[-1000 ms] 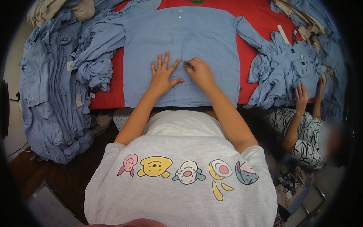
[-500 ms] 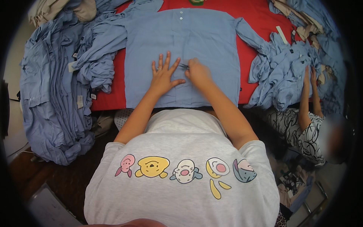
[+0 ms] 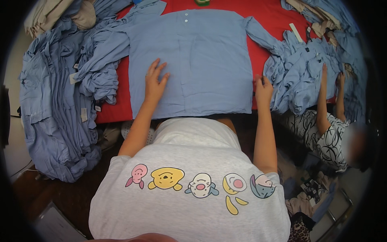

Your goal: The person repeatedly picks up light blue shirts from a pile, lays them flat on a red table, and uses small scissors to trim loose threads or tags from the collar, cuffs, and hem. After trimming, the person folds each shirt and places it on a growing stack to the left.

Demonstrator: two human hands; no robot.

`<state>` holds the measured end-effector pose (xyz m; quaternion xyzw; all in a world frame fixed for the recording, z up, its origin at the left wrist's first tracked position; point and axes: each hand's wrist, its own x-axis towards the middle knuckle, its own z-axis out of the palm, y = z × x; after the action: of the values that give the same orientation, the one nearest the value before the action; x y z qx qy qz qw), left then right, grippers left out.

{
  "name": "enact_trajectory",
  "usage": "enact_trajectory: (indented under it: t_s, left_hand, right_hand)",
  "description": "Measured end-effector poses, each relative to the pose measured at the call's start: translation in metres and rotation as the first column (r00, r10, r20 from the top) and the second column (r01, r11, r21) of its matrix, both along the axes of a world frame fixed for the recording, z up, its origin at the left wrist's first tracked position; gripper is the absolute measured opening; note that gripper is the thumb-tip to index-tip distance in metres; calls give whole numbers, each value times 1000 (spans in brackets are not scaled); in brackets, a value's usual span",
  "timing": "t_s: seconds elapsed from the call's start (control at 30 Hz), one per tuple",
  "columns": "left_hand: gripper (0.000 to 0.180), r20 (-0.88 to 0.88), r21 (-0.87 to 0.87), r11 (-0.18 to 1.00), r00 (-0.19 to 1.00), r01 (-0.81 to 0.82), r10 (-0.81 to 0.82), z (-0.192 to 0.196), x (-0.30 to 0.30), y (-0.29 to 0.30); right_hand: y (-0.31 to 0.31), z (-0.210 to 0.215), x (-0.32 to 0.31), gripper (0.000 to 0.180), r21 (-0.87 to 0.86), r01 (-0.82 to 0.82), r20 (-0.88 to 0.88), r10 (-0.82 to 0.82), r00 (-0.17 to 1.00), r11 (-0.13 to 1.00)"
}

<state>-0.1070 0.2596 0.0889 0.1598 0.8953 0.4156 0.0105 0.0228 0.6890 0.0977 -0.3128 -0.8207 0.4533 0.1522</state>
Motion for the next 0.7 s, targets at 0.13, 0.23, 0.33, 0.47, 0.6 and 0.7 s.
enact_trajectory:
  t_s: [0.13,0.23,0.33,0.47,0.6,0.7]
  left_hand:
    - [57,-67,-184,983,998,2,-15,3,-7,-21]
    - [63,-147,-399,916,989,-41,-20,9,-1,-17]
    - [70,-212,-487,868,977,-96,-11,-1,5,-26]
    - [73,-239,-486,868,971,-104,-18,-8,10,-36]
    - [72,-240,-478,871,971,-116,-3,-5,11,-35]
    - [72,-242,-479,869,970,-123,5,-4,11,-35]
  right_hand:
    - [-92,13,-31,19,135,-359,-34,367,930,923]
    - [-147,33,-62,19,84,-575,48,573,818,813]
    - [-179,32,-85,16,221,-654,114,647,754,723]
    - [-189,17,-97,13,417,-701,229,679,697,579]
    - [-197,7,-98,18,537,-745,368,685,628,396]
    - [-202,10,-100,23,517,-783,451,667,593,346]
